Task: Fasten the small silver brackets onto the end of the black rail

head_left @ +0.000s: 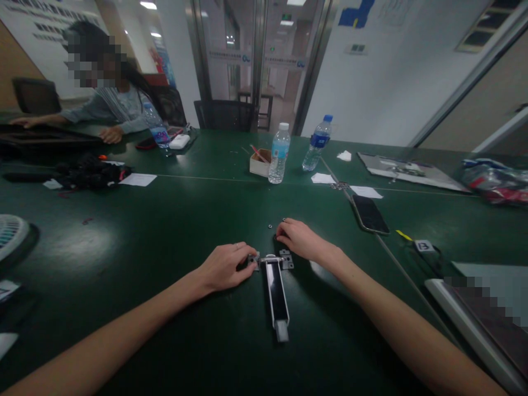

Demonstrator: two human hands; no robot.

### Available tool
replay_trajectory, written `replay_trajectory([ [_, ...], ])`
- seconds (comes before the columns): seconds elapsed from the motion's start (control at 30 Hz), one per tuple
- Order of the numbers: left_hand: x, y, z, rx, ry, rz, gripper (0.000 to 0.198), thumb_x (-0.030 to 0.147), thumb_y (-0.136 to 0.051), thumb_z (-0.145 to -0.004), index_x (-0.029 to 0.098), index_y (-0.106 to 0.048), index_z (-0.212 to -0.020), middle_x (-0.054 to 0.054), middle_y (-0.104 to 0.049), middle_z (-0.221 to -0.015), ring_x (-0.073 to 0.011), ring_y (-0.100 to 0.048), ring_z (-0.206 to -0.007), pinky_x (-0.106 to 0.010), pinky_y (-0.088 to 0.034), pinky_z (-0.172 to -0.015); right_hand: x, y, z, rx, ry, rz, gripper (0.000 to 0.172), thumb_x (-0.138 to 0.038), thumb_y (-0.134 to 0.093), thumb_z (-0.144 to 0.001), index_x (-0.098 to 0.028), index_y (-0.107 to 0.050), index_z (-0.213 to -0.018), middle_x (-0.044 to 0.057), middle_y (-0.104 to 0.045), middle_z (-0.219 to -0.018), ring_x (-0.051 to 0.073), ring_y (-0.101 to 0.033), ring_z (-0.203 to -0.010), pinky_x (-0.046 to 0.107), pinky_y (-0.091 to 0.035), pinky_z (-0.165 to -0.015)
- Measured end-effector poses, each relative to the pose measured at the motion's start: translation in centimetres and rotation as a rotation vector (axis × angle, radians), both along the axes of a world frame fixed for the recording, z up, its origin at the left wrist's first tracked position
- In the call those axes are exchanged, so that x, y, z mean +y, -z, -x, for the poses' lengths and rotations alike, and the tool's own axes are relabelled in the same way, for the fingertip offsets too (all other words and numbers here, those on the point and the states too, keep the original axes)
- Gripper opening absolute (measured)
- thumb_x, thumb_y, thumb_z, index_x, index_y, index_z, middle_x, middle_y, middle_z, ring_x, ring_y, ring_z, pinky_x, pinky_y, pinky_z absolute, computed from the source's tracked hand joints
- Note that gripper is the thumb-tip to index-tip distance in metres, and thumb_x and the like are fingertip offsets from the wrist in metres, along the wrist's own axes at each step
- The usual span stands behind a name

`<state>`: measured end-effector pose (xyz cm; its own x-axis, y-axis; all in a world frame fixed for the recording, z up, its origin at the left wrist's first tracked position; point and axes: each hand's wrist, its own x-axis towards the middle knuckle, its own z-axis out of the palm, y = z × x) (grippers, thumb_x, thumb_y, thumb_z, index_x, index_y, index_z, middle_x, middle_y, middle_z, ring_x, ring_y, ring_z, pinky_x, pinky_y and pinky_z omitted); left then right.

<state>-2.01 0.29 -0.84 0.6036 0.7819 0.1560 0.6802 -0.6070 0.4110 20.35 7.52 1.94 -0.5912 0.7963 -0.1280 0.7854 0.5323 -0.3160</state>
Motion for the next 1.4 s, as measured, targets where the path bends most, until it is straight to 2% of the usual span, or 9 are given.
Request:
replay_trajectory([
  [0.23, 0.1, 0.2, 0.2, 0.000, 0.009, 0.004, 0.022, 0.028, -0.051, -0.091, 0.012, -0.058, -0.105, -0.001, -0.054, -0.079, -0.0124, -0.050, -0.062, -0.022, -0.038, -0.054, -0.7, -0.9, 0.1, 0.027, -0.037, 0.050, 0.020, -0.022, -0.046, -0.094, -0.010, -0.061, -0.100, 0.013, -0.058, -0.104, 0.020, -0.057, -0.094, 0.034, -0.046, -0.082],
  [0.4, 0.0, 0.1, 0.2, -0.085, 0.000, -0.055, 0.020, 0.028, -0.051, -0.091, 0.012, -0.057, -0.102, -0.002, -0.053, -0.079, -0.0124, -0.048, -0.061, -0.022, -0.039, -0.054, -2.8, -2.5, 1.0, 0.140, -0.140, 0.069, 0.015, -0.019, -0.047, -0.093, -0.012, -0.060, -0.096, 0.009, -0.058, -0.099, 0.017, -0.056, -0.089, 0.032, -0.046, -0.078],
  [0.57, -0.1, 0.2, 0.2, -0.142, 0.039, -0.116, 0.017, 0.027, -0.048, -0.093, 0.012, -0.057, -0.096, -0.004, -0.055, -0.085, -0.0124, -0.051, -0.065, -0.022, -0.041, -0.055, -4.9, -3.7, 2.4, 0.073, -0.214, 0.074, 0.012, -0.016, -0.048, -0.092, -0.012, -0.059, -0.096, 0.010, -0.056, -0.100, 0.017, -0.055, -0.085, 0.029, -0.044, -0.073],
  [0.73, 0.0, 0.4, 0.2, -0.129, 0.085, -0.088, 0.012, 0.023, -0.052, -0.091, 0.012, -0.058, -0.093, -0.005, -0.058, -0.089, -0.0131, -0.054, -0.070, -0.023, -0.045, -0.061, -5.1, -2.9, 2.9, 0.051, -0.242, 0.039, 0.013, -0.014, -0.047, -0.092, -0.011, -0.058, -0.097, 0.010, -0.057, -0.098, 0.017, -0.054, -0.084, 0.029, -0.044, -0.070],
  [0.9, 0.0, 0.2, 0.1, -0.115, 0.041, -0.053, 0.009, 0.020, -0.056, -0.087, 0.012, -0.059, -0.090, -0.004, -0.058, -0.087, -0.0130, -0.053, -0.068, -0.023, -0.045, -0.059, -4.8, -1.9, 2.8, 0.085, -0.252, 0.012, 0.013, -0.017, -0.047, -0.093, -0.011, -0.058, -0.098, 0.009, -0.057, -0.097, 0.017, -0.054, -0.082, 0.030, -0.044, -0.071],
  [1.27, 0.0, 0.0, 0.0, -0.109, 0.033, -0.055, 0.008, 0.018, -0.055, -0.087, 0.012, -0.059, -0.086, -0.004, -0.056, -0.082, -0.0133, -0.052, -0.066, -0.023, -0.043, -0.057, -4.9, -2.3, 2.8, 0.081, -0.249, 0.037, 0.016, -0.019, -0.045, -0.095, -0.012, -0.059, -0.099, 0.009, -0.057, -0.099, 0.017, -0.055, -0.087, 0.031, -0.045, -0.075],
  [1.4, 0.1, 0.2, 0.1, -0.097, 0.044, -0.053, 0.008, 0.017, -0.055, -0.087, 0.012, -0.060, -0.090, -0.004, -0.057, -0.083, -0.0135, -0.053, -0.067, -0.023, -0.043, -0.058, -4.7, -3.0, 2.6, 0.106, -0.241, 0.075, 0.016, -0.020, -0.047, -0.094, -0.013, -0.060, -0.098, 0.009, -0.057, -0.102, 0.017, -0.054, -0.089, 0.030, -0.046, -0.076],
])
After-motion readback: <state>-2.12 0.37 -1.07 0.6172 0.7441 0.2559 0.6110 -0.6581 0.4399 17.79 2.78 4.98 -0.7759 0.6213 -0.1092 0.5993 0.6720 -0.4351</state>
